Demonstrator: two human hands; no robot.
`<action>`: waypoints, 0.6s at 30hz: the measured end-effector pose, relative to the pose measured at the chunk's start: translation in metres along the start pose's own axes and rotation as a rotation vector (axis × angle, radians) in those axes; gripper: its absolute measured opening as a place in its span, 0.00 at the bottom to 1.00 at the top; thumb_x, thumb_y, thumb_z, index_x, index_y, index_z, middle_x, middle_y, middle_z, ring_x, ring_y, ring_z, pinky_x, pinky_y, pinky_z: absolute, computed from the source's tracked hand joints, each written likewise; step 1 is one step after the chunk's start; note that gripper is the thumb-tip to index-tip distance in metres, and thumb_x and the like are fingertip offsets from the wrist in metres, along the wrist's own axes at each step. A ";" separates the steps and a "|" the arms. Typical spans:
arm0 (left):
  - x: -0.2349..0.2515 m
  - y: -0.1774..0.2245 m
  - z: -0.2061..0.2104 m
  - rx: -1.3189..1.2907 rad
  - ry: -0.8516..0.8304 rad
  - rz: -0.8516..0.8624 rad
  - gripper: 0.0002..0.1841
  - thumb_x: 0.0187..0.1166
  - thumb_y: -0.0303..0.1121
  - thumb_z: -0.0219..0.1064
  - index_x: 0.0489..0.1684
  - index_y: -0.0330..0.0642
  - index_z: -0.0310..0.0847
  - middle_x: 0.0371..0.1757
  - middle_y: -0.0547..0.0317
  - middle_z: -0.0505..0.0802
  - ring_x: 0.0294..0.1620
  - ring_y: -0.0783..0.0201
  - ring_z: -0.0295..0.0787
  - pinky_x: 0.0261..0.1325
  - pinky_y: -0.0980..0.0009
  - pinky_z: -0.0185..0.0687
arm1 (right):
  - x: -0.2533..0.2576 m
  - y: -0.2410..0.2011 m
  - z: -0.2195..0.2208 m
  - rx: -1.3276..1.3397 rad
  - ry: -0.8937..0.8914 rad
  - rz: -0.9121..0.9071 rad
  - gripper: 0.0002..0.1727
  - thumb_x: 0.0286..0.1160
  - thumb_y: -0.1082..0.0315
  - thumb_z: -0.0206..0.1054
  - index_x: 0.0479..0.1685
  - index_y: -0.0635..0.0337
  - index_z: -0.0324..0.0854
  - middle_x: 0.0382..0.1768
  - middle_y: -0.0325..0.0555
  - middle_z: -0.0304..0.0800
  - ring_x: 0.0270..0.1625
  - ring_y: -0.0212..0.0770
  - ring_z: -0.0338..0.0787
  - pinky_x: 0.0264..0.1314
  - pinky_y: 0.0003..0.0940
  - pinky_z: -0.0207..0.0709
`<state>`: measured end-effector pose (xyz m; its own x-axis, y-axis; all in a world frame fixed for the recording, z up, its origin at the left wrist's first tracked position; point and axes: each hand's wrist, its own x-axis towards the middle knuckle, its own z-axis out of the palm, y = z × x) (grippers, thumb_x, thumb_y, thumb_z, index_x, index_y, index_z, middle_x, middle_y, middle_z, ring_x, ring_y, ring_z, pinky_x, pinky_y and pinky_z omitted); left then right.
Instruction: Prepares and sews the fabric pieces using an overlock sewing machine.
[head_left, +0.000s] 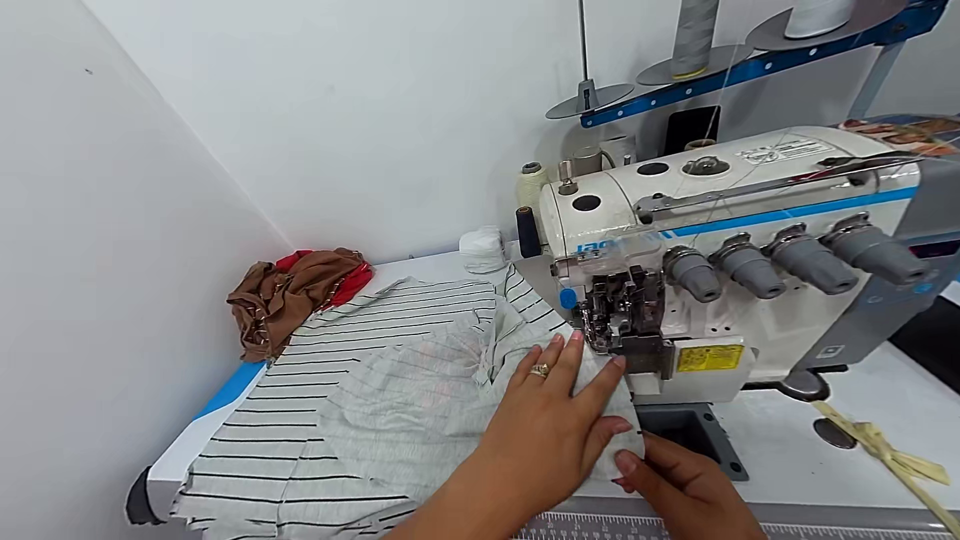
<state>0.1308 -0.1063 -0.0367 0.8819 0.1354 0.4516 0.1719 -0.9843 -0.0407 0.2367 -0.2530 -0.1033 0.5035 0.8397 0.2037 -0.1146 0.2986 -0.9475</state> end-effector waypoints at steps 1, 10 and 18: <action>0.003 -0.002 0.000 -0.018 -0.016 0.001 0.29 0.90 0.56 0.45 0.80 0.56 0.79 0.80 0.40 0.81 0.84 0.42 0.73 0.82 0.41 0.68 | 0.002 0.000 0.001 0.011 0.019 -0.006 0.09 0.79 0.76 0.63 0.43 0.58 0.90 0.40 0.30 0.92 0.42 0.25 0.91 0.51 0.24 0.87; -0.012 0.009 -0.004 -0.101 0.197 0.124 0.16 0.85 0.31 0.58 0.61 0.43 0.90 0.62 0.48 0.92 0.67 0.53 0.89 0.69 0.62 0.83 | 0.010 -0.008 0.008 -0.018 0.083 -0.037 0.09 0.79 0.76 0.63 0.40 0.58 0.89 0.36 0.29 0.92 0.40 0.23 0.91 0.48 0.22 0.87; 0.003 -0.018 -0.004 -0.207 0.198 0.086 0.17 0.84 0.34 0.58 0.51 0.37 0.94 0.57 0.52 0.97 0.65 0.59 0.93 0.71 0.64 0.84 | 0.013 -0.010 0.007 -0.126 0.050 -0.069 0.13 0.81 0.73 0.60 0.37 0.58 0.93 0.32 0.28 0.92 0.34 0.19 0.87 0.41 0.17 0.82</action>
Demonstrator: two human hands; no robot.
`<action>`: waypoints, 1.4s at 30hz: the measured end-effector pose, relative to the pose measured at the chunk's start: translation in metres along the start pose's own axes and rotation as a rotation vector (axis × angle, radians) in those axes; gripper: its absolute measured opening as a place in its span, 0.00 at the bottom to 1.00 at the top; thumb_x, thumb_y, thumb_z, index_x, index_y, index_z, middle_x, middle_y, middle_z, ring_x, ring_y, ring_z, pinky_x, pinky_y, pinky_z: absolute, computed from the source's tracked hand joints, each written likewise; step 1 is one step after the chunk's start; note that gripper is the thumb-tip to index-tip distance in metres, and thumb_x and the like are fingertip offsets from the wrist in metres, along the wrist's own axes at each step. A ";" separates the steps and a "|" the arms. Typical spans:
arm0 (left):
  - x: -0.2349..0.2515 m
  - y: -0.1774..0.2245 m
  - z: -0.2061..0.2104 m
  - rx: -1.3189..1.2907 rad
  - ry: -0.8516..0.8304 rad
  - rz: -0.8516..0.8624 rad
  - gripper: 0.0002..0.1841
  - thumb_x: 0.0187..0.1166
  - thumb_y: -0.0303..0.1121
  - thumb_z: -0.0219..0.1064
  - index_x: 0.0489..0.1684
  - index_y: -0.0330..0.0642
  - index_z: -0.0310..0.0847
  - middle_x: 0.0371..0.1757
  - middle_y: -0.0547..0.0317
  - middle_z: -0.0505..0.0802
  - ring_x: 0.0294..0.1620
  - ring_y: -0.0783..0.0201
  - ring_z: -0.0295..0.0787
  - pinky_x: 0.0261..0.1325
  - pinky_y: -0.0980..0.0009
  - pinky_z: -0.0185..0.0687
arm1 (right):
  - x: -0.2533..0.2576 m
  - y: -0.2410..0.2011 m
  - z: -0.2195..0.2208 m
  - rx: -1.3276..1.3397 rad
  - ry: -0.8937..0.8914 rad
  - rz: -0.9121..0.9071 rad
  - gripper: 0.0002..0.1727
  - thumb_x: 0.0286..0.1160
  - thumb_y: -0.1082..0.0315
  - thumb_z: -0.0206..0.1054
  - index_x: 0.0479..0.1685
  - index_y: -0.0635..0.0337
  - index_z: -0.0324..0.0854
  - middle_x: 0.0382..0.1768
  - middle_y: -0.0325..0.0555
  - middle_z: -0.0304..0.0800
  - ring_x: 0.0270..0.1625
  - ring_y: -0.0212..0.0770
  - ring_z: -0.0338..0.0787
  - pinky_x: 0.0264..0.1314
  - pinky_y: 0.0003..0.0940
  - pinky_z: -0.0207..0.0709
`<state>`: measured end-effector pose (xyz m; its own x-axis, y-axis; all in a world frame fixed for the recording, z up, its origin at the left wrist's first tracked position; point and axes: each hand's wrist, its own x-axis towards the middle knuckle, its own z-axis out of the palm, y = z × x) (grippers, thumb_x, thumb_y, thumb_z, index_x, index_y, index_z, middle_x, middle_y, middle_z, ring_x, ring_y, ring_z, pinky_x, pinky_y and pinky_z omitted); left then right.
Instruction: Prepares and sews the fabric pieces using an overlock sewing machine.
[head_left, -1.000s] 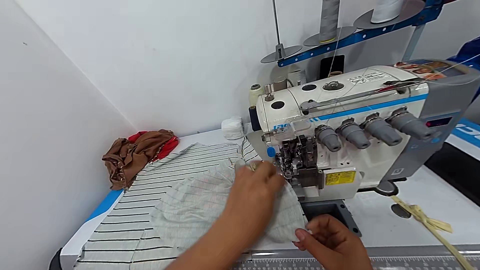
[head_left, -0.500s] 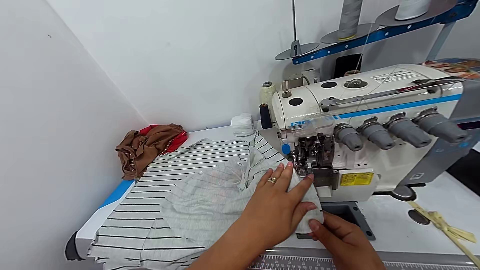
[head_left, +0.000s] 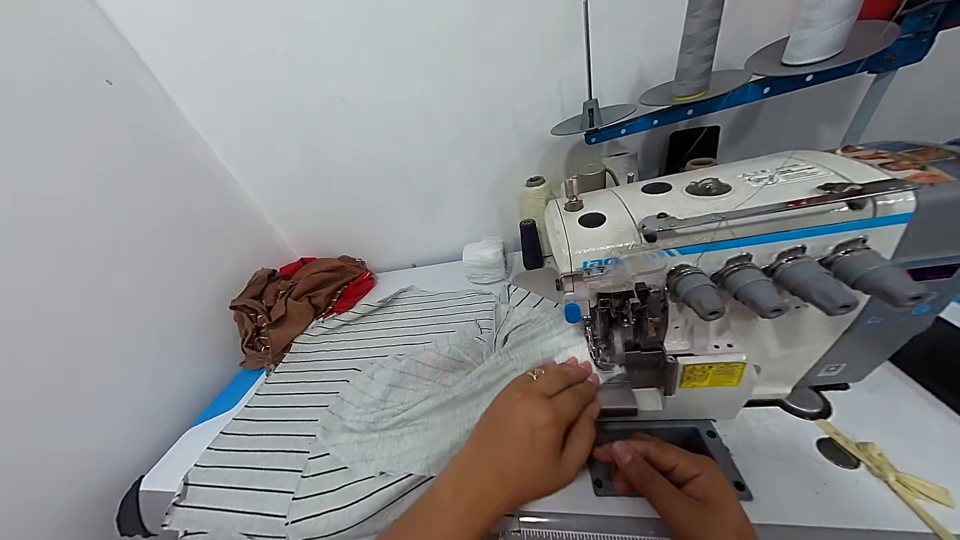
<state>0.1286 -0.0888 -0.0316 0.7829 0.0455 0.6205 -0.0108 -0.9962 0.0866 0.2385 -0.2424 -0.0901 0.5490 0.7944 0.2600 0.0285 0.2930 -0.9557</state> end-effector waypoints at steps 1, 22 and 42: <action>0.003 -0.006 -0.001 -0.025 -0.023 -0.013 0.17 0.83 0.34 0.58 0.53 0.36 0.94 0.59 0.51 0.96 0.67 0.59 0.91 0.74 0.62 0.82 | -0.002 0.001 0.000 -0.002 -0.013 0.010 0.13 0.81 0.73 0.60 0.37 0.58 0.93 0.32 0.28 0.91 0.34 0.19 0.87 0.41 0.17 0.82; -0.023 -0.021 -0.062 -0.135 -0.050 -0.271 0.22 0.88 0.40 0.58 0.76 0.42 0.80 0.70 0.55 0.88 0.72 0.62 0.84 0.75 0.59 0.80 | 0.033 0.047 0.090 -0.181 -0.149 -0.064 0.16 0.77 0.55 0.69 0.24 0.56 0.85 0.18 0.28 0.82 0.21 0.18 0.78 0.27 0.17 0.73; -0.107 -0.018 -0.069 -0.384 -0.209 -0.875 0.15 0.85 0.41 0.66 0.58 0.43 0.91 0.22 0.67 0.90 0.18 0.77 0.83 0.26 0.79 0.81 | 0.025 0.050 0.083 -0.049 -0.179 -0.168 0.12 0.77 0.61 0.67 0.34 0.58 0.91 0.35 0.36 0.91 0.38 0.24 0.89 0.43 0.19 0.85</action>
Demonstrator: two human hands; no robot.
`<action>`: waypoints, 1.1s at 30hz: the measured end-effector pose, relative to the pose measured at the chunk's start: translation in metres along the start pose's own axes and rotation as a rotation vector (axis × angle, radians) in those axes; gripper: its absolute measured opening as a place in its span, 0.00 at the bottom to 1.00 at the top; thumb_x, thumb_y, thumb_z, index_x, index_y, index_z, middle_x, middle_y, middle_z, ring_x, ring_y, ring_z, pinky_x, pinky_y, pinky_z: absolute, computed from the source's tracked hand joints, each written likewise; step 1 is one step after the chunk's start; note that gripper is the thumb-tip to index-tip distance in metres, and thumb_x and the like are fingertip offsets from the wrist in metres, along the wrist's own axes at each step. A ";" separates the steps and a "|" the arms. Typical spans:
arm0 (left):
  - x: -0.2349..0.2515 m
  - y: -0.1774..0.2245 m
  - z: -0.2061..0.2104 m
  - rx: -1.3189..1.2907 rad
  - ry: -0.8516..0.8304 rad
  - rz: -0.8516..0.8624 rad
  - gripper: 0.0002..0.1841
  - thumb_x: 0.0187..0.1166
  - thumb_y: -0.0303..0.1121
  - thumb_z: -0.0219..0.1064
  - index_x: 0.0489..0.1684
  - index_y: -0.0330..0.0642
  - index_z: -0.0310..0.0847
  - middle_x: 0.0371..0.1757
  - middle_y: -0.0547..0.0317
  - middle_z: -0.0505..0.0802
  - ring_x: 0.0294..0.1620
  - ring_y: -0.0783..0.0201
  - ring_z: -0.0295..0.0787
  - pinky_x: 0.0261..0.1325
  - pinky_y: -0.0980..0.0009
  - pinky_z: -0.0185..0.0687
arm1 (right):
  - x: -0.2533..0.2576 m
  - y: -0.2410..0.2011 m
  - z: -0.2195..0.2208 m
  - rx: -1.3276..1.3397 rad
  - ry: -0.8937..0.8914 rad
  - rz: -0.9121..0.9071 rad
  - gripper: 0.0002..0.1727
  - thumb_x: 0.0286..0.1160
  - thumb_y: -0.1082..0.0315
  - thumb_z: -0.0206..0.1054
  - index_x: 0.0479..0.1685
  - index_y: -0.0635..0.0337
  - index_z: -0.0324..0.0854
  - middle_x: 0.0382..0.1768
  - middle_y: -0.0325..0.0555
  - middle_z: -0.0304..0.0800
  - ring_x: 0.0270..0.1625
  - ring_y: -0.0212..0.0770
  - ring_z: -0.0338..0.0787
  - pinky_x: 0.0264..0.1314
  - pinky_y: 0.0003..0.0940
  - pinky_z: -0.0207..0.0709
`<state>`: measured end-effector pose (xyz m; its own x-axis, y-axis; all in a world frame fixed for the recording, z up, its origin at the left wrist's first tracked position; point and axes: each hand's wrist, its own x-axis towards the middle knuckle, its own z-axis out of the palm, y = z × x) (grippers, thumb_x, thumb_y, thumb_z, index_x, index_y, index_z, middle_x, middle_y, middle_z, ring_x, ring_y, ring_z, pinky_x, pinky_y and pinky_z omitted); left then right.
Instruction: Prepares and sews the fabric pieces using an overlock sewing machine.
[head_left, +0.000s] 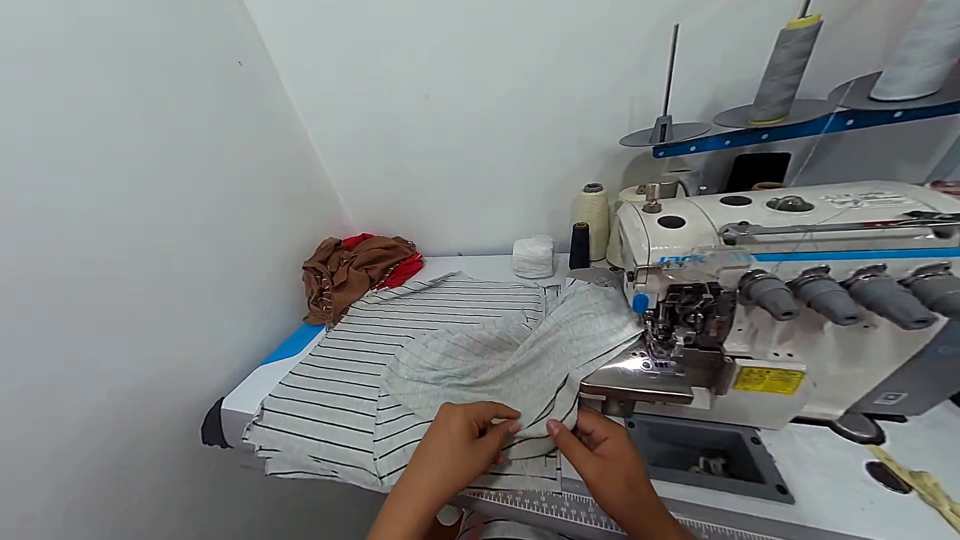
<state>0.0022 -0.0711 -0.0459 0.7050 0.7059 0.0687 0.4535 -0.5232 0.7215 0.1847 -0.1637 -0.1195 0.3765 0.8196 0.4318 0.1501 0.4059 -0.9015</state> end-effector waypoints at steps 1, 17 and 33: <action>0.000 0.001 0.001 0.035 -0.025 -0.006 0.16 0.85 0.42 0.66 0.61 0.43 0.90 0.23 0.65 0.91 0.19 0.76 0.84 0.28 0.77 0.82 | 0.000 0.000 0.000 -0.006 -0.004 0.005 0.12 0.77 0.61 0.67 0.34 0.58 0.91 0.36 0.36 0.91 0.38 0.24 0.89 0.43 0.19 0.85; -0.001 0.002 -0.004 0.155 -0.021 -0.104 0.18 0.87 0.44 0.64 0.67 0.48 0.88 0.25 0.62 0.91 0.22 0.72 0.85 0.32 0.73 0.83 | -0.001 0.001 -0.003 -0.048 -0.027 -0.016 0.13 0.77 0.59 0.68 0.32 0.58 0.90 0.35 0.35 0.89 0.36 0.21 0.87 0.41 0.17 0.82; -0.021 0.001 -0.065 -1.091 0.995 0.151 0.11 0.95 0.31 0.42 0.52 0.50 0.72 0.39 0.68 0.96 0.43 0.69 0.97 0.51 0.70 0.94 | -0.011 0.000 -0.007 0.158 -0.033 -0.135 0.10 0.62 0.71 0.63 0.20 0.58 0.89 0.51 0.40 0.94 0.59 0.27 0.88 0.58 0.24 0.83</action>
<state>-0.0474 -0.0553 -0.0019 -0.1508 0.9436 0.2949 -0.5288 -0.3290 0.7824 0.1864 -0.1757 -0.1245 0.3320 0.7652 0.5515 0.0509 0.5693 -0.8205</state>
